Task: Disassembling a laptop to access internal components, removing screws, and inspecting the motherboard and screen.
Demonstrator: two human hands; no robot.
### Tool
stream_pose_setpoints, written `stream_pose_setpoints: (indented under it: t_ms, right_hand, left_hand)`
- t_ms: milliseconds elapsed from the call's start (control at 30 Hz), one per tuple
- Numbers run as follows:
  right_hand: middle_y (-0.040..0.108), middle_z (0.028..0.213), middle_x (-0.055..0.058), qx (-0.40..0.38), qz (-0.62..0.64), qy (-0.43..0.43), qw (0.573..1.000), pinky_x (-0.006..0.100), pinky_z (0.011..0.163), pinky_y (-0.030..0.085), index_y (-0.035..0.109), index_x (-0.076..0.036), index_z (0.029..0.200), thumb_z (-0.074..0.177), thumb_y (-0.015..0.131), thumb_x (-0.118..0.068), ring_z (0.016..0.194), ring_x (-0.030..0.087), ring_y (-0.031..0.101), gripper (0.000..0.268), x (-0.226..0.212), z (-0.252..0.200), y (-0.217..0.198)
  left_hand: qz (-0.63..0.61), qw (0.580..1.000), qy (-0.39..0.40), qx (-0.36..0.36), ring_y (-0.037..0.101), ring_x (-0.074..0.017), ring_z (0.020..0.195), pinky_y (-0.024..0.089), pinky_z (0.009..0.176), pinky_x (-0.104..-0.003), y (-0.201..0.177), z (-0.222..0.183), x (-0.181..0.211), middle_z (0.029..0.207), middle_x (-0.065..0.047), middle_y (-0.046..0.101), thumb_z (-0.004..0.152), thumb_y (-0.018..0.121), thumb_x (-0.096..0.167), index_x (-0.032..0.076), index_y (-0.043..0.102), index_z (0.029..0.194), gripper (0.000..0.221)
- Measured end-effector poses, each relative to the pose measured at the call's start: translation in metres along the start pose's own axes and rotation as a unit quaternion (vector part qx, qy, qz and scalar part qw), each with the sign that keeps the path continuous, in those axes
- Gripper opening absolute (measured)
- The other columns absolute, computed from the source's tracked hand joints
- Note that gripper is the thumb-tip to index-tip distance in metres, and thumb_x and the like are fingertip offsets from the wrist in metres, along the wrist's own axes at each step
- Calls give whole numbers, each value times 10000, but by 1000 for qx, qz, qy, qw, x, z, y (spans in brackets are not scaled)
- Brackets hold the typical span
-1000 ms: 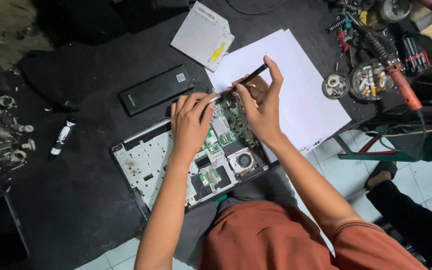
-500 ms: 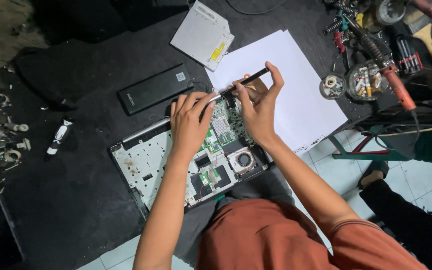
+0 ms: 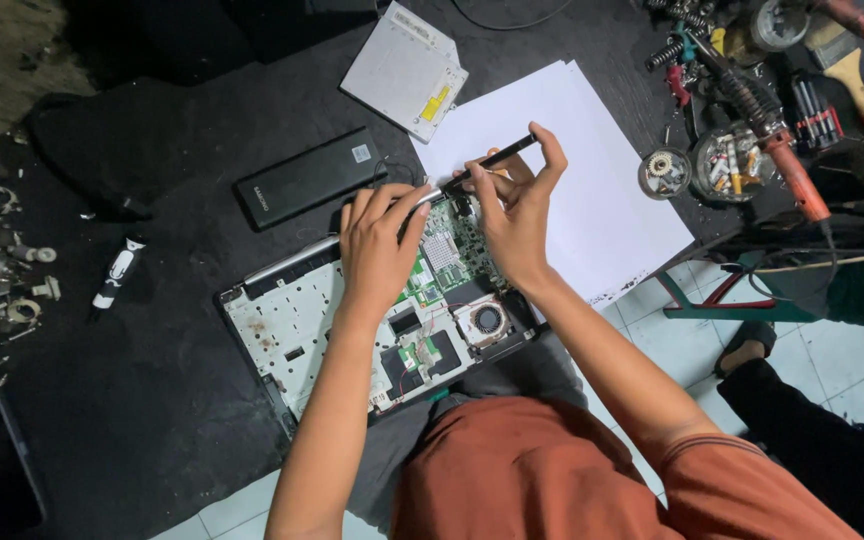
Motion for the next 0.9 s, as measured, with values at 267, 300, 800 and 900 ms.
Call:
stream_pose_setpoints:
  t_ms: [267,300,800,900]
  right_hand:
    - [610,984,66,-29,-12,61,998,336,769,676,128,-209,1520,1106,564,3,814,211,772,637,1,15,-7]
    - [610,984,66,-29,-13,61,998,336,769,676,128,-209,1520,1106,564,3,814,211,772,637,-1,17,-7]
    - [555,969,39,-56,36,174,983,322,793,696,207,-149,1445,1016,700,-3,784,179,741,670,5,36,-30]
    - [656,896,69,-132,-138,87,978,303,725,540,414,-106,1261,964,820,-196,790,168,634,511,2,57,-50]
  left_hand:
    - [2,1000,-7,-4,604,-184,1016,408,828,-340,-1,1,1,1061,4,694,1085,600,269,134,749,1218,241]
    - [1,1000,-6,-3,604,-184,1016,408,828,-340,-1,1,1,1061,4,694,1085,600,269,134,749,1218,241]
    - [8,1000,-5,-4,583,-165,992,395,825,-326,5,-1,-3,1057,15,686,1091,588,292,149,749,1221,251]
    - [17,1000,3,-4,576,-239,1029,404,884,-421,11,-4,-9,1151,40,684,1055,616,225,182,726,1281,254]
Point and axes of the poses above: each hand's wrist, its own z-axis towards the middle knuckle, its own y-axis out of the palm, x = y × z, the point moved 2 cm from there along z, towards the middle knuckle
